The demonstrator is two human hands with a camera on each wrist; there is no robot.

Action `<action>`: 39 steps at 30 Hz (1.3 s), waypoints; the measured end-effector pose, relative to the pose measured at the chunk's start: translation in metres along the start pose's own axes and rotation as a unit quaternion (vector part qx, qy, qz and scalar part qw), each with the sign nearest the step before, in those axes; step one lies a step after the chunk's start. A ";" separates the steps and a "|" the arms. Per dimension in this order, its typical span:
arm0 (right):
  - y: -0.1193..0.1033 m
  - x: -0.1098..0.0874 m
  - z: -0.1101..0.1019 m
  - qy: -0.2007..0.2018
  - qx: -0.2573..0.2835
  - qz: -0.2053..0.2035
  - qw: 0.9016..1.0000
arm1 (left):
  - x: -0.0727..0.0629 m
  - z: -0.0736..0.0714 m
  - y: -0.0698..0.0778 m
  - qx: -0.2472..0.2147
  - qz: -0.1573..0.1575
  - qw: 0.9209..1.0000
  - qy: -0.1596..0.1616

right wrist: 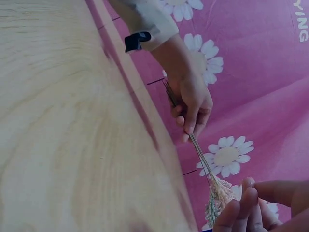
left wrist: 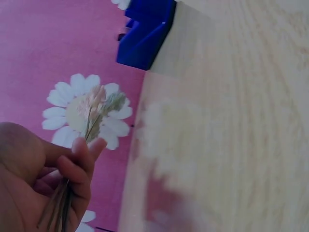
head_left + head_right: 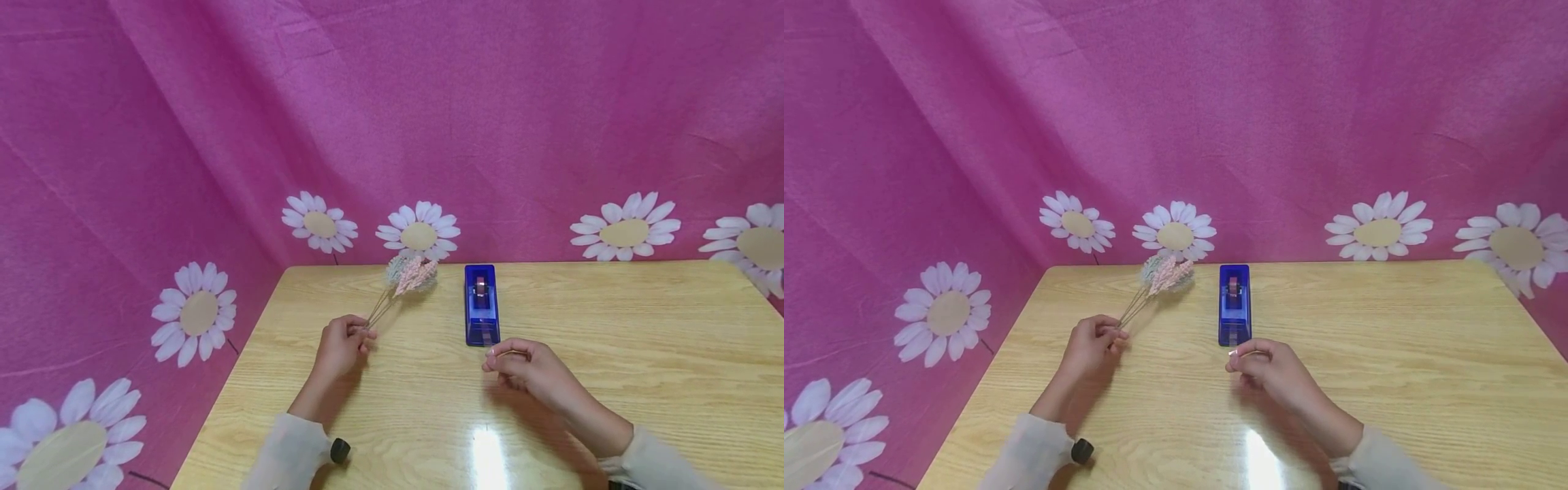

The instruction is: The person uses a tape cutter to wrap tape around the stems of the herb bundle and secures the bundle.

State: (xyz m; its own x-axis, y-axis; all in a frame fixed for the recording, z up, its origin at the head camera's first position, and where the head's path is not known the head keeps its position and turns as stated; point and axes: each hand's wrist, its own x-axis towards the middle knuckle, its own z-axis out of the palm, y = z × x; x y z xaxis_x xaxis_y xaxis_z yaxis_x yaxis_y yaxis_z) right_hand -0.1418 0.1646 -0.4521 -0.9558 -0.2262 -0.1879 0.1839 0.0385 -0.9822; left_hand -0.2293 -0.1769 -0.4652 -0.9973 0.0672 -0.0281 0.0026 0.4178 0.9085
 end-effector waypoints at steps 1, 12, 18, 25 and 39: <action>-0.003 0.001 0.000 0.004 -0.002 0.002 1.000 | -0.001 -0.003 0.002 0.000 -0.001 1.000 -0.006; -0.034 0.004 -0.007 0.007 0.044 -0.017 0.999 | -0.014 -0.034 0.026 0.052 0.042 0.992 -0.111; -0.049 0.004 -0.013 0.014 0.044 -0.031 0.998 | -0.015 -0.045 0.030 0.069 0.071 0.982 -0.163; -0.061 0.008 -0.019 0.015 0.047 -0.040 0.998 | -0.014 -0.047 0.033 0.100 0.107 0.968 -0.205; -0.079 0.018 -0.020 0.011 0.041 -0.048 0.998 | -0.011 -0.017 0.062 0.121 0.133 0.948 -0.262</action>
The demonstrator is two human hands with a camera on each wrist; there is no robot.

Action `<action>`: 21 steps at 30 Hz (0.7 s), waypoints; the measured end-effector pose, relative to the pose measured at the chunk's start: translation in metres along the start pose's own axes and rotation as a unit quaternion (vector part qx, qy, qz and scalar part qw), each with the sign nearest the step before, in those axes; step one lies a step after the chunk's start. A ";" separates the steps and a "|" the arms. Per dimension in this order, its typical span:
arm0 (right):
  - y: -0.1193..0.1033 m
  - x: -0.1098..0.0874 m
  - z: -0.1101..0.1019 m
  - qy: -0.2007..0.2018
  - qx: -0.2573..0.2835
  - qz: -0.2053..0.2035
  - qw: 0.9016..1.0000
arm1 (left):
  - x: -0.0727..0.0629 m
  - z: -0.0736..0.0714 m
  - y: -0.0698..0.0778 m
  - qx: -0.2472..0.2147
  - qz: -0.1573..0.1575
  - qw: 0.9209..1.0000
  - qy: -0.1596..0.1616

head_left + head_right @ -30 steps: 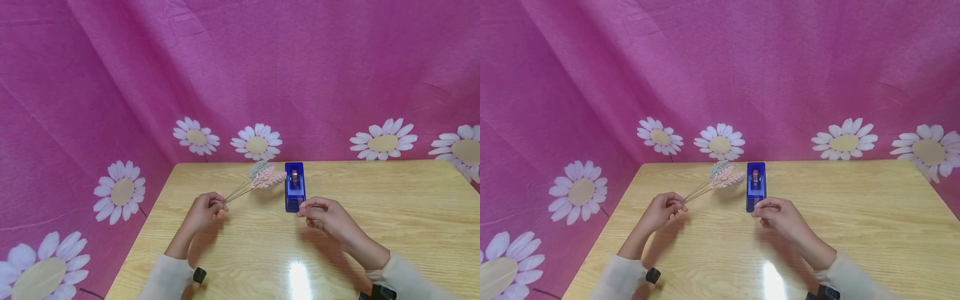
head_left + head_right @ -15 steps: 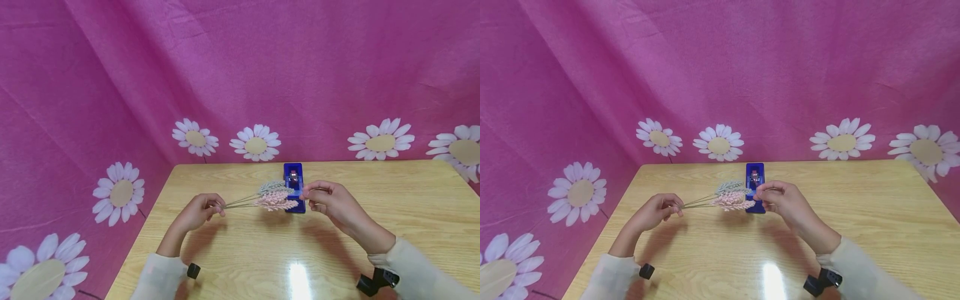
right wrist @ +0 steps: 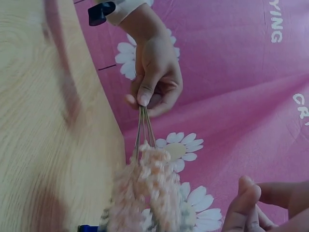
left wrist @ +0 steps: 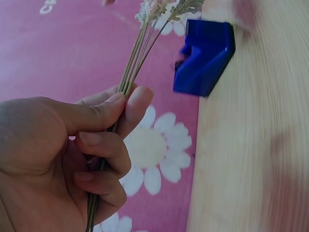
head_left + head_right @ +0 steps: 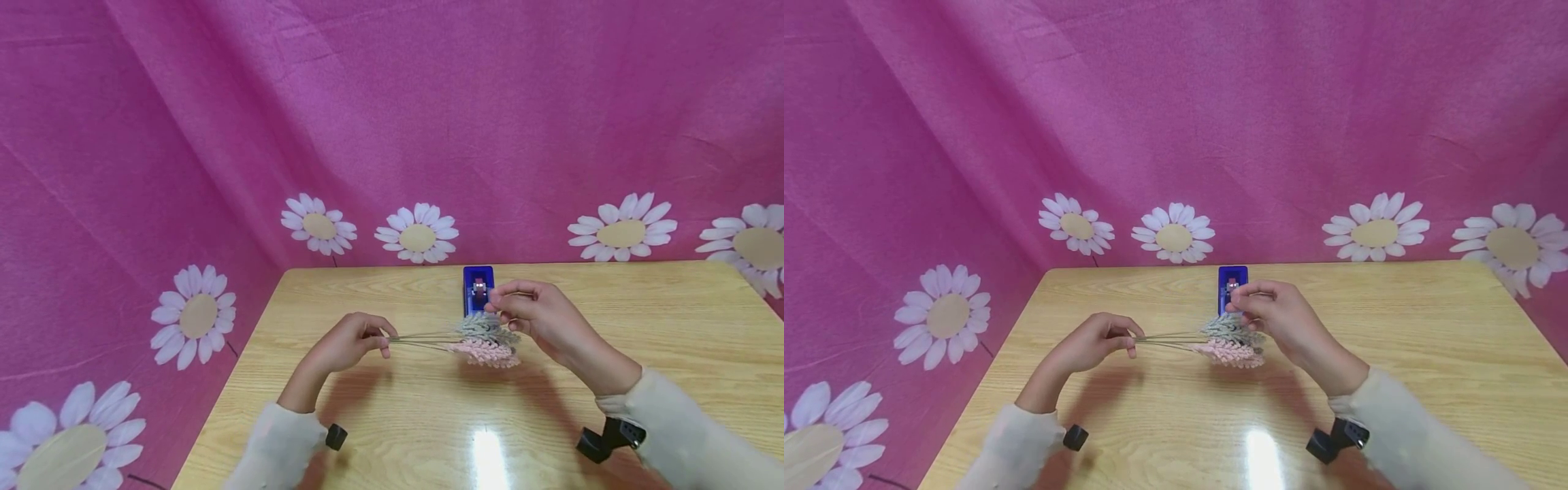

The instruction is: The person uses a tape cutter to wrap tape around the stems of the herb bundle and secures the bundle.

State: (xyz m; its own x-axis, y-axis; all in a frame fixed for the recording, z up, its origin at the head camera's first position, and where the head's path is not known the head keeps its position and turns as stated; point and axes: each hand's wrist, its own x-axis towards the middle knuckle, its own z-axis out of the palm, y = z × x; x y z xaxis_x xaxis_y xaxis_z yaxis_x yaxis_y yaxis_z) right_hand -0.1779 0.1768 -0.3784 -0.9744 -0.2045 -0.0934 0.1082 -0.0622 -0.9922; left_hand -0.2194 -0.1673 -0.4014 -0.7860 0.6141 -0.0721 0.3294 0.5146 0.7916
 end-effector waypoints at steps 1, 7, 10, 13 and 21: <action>-0.001 0.001 0.001 -0.001 0.002 0.000 1.000 | 0.003 0.002 0.003 0.004 0.001 1.000 -0.003; -0.004 0.005 0.006 -0.008 0.014 0.002 1.000 | 0.021 0.021 0.019 0.046 0.000 0.999 -0.009; -0.005 0.007 0.009 -0.011 0.018 0.004 1.000 | 0.032 0.032 0.028 0.072 -0.006 0.997 -0.002; -0.005 0.008 0.012 -0.015 0.013 0.003 1.000 | 0.044 0.043 0.037 0.089 -0.016 0.996 0.003; 0.001 0.005 0.021 -0.020 0.002 0.020 1.000 | 0.065 0.063 0.051 0.105 -0.011 0.994 -0.006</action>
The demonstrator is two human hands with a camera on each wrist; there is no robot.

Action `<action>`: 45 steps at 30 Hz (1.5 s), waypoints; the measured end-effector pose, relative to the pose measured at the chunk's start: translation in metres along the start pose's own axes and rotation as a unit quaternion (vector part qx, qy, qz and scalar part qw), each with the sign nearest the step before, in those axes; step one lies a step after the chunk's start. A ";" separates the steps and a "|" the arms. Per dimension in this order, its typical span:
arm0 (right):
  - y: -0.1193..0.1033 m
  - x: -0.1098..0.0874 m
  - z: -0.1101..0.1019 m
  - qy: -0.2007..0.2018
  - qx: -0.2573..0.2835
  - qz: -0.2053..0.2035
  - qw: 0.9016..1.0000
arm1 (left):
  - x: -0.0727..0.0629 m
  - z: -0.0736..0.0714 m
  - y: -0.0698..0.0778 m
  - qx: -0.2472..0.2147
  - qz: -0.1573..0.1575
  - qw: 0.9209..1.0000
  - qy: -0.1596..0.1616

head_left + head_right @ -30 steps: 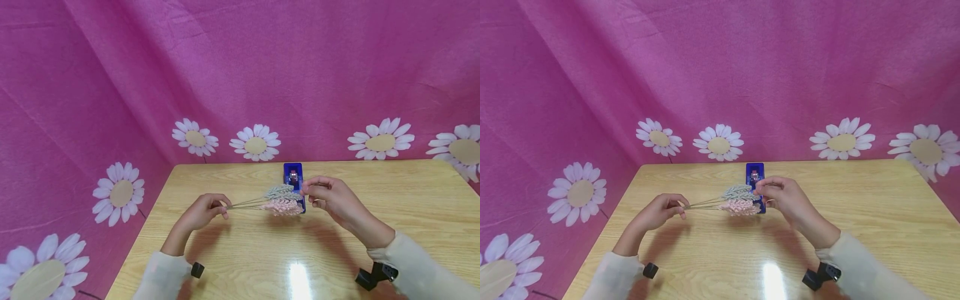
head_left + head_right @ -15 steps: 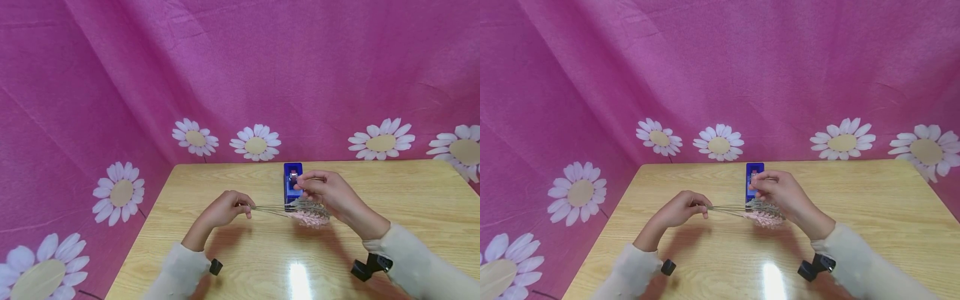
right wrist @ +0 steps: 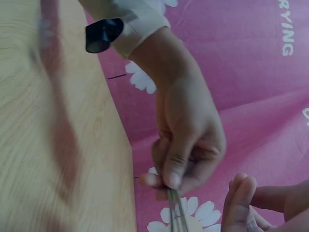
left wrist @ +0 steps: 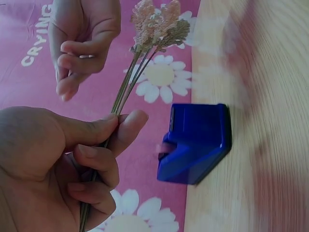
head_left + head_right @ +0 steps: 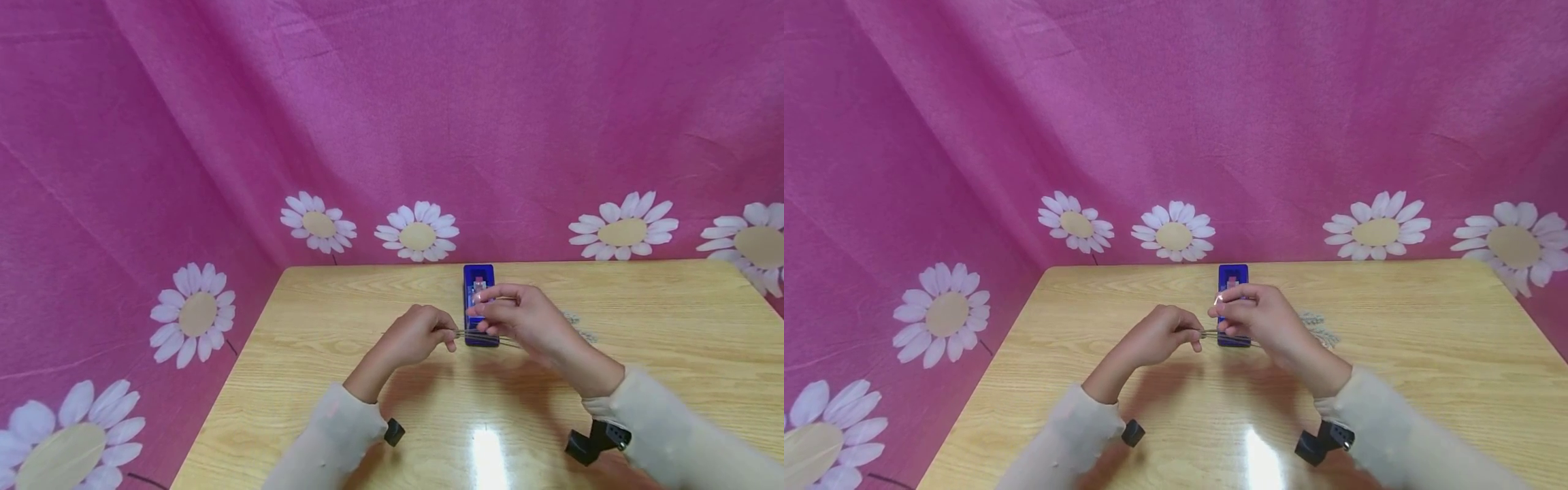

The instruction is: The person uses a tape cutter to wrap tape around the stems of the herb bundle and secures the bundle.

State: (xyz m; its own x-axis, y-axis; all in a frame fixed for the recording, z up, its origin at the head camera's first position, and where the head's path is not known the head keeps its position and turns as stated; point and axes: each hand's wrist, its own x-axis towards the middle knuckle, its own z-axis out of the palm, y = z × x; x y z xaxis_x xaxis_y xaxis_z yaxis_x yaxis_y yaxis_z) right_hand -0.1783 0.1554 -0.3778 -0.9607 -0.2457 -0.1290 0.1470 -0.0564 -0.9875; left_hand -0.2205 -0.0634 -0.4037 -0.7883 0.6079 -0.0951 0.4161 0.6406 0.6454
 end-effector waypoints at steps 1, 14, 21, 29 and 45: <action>0.001 -0.001 0.001 -0.001 -0.004 0.001 1.000 | 0.001 0.001 0.002 0.001 0.006 1.000 0.000; 0.023 -0.016 0.014 0.014 -0.087 -0.012 0.996 | 0.007 0.007 0.017 -0.011 0.030 0.999 0.005; 0.032 -0.023 0.018 0.038 -0.132 -0.032 0.990 | 0.005 0.006 0.019 -0.004 0.033 0.999 0.002; 0.041 -0.029 0.023 0.077 -0.162 -0.048 0.983 | 0.003 0.008 0.019 -0.033 0.041 0.998 -0.020; 0.051 -0.033 0.025 0.096 -0.187 -0.050 0.976 | 0.002 0.007 0.019 -0.055 0.041 0.997 -0.028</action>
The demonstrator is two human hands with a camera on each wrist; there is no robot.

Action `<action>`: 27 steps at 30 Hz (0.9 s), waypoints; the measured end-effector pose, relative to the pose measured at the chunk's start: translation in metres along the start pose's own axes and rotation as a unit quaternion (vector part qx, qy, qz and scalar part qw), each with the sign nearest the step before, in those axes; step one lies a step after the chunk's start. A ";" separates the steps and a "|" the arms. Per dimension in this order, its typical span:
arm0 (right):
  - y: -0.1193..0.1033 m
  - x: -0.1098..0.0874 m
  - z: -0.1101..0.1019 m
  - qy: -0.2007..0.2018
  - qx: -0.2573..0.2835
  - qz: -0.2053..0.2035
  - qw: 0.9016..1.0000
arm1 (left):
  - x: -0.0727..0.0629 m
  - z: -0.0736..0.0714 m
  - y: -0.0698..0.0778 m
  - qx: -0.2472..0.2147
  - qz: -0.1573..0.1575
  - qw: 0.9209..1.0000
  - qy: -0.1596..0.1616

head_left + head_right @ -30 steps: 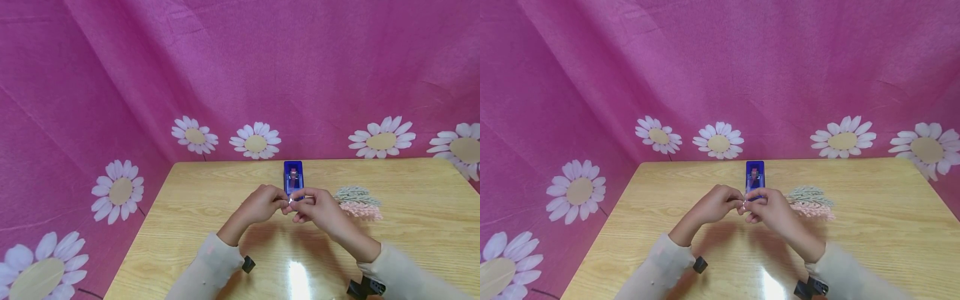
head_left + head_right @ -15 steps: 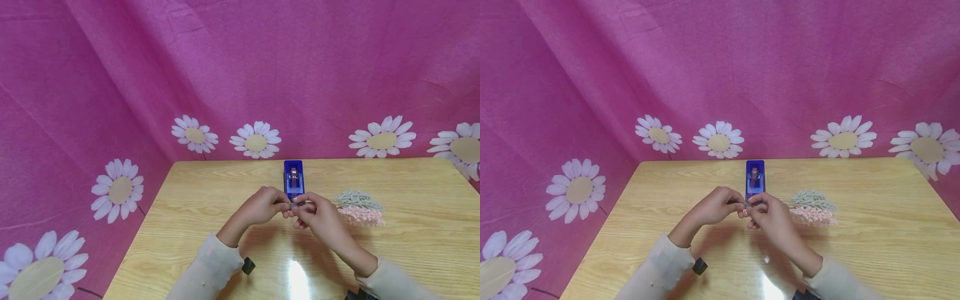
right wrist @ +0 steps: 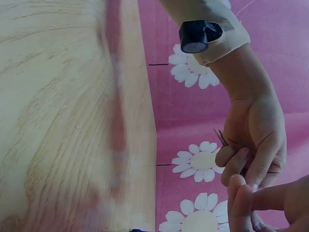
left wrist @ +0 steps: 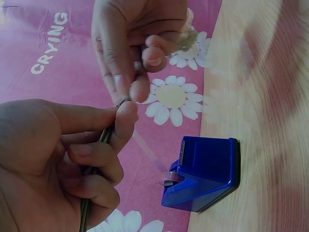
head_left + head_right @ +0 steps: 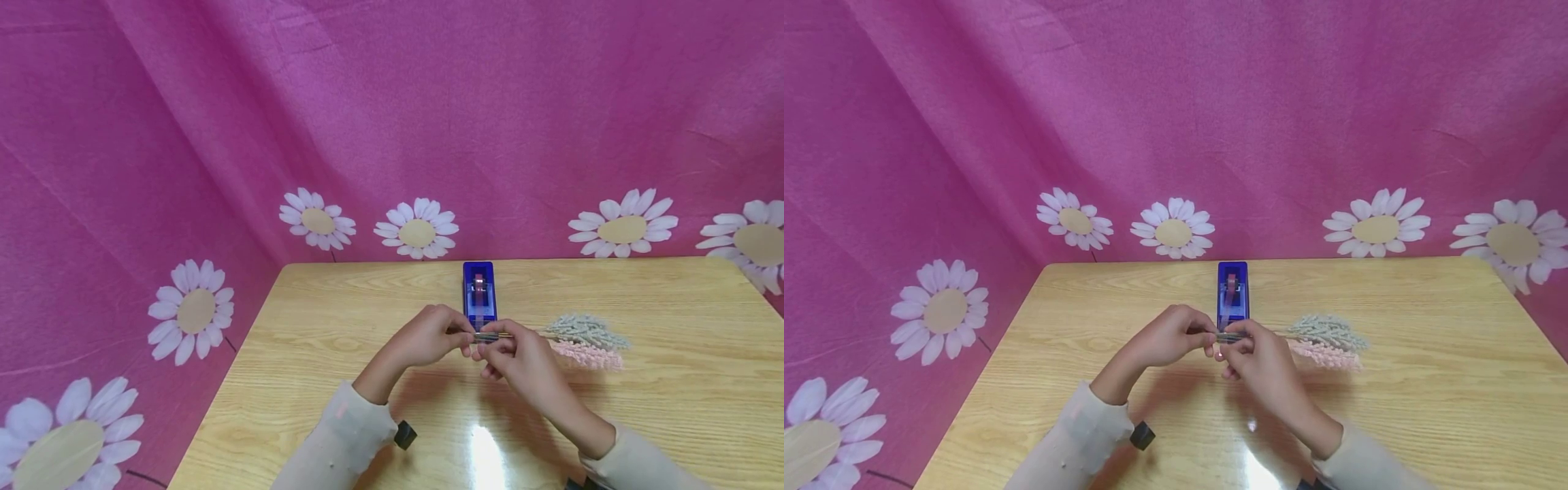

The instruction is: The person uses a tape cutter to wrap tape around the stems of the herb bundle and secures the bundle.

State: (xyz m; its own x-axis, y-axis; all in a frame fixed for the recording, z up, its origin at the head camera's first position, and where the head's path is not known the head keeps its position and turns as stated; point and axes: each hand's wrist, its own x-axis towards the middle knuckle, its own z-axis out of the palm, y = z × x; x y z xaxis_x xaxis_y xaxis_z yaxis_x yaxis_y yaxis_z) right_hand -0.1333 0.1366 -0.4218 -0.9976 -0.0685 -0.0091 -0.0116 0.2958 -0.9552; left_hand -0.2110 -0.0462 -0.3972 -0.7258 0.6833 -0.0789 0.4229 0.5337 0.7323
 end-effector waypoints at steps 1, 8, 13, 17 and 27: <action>0.001 0.000 0.000 0.000 -0.001 0.000 1.000 | 0.000 0.000 0.001 -0.004 -0.003 1.000 0.000; 0.004 -0.001 0.000 0.006 -0.012 -0.017 1.000 | 0.000 -0.001 0.002 -0.026 -0.012 1.000 -0.002; 0.007 0.000 0.000 0.011 -0.020 -0.029 0.999 | 0.002 0.002 0.001 -0.024 -0.013 1.000 0.010; 0.007 0.001 0.000 0.010 -0.020 -0.032 0.999 | 0.003 0.005 0.001 -0.023 -0.021 0.999 0.024; -0.014 -0.011 -0.017 -0.023 -0.076 -0.064 0.995 | 0.001 0.004 0.002 0.008 -0.027 0.998 0.055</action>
State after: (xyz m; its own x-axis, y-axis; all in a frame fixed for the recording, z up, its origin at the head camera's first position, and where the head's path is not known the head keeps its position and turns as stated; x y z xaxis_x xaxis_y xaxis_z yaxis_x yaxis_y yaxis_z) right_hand -0.1234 0.1499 -0.4032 -0.9832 -0.1568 0.0932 -0.1520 0.4221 -0.8937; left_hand -0.2086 -0.0423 -0.3986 -0.8026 0.5949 -0.0433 0.3889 0.5770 0.7183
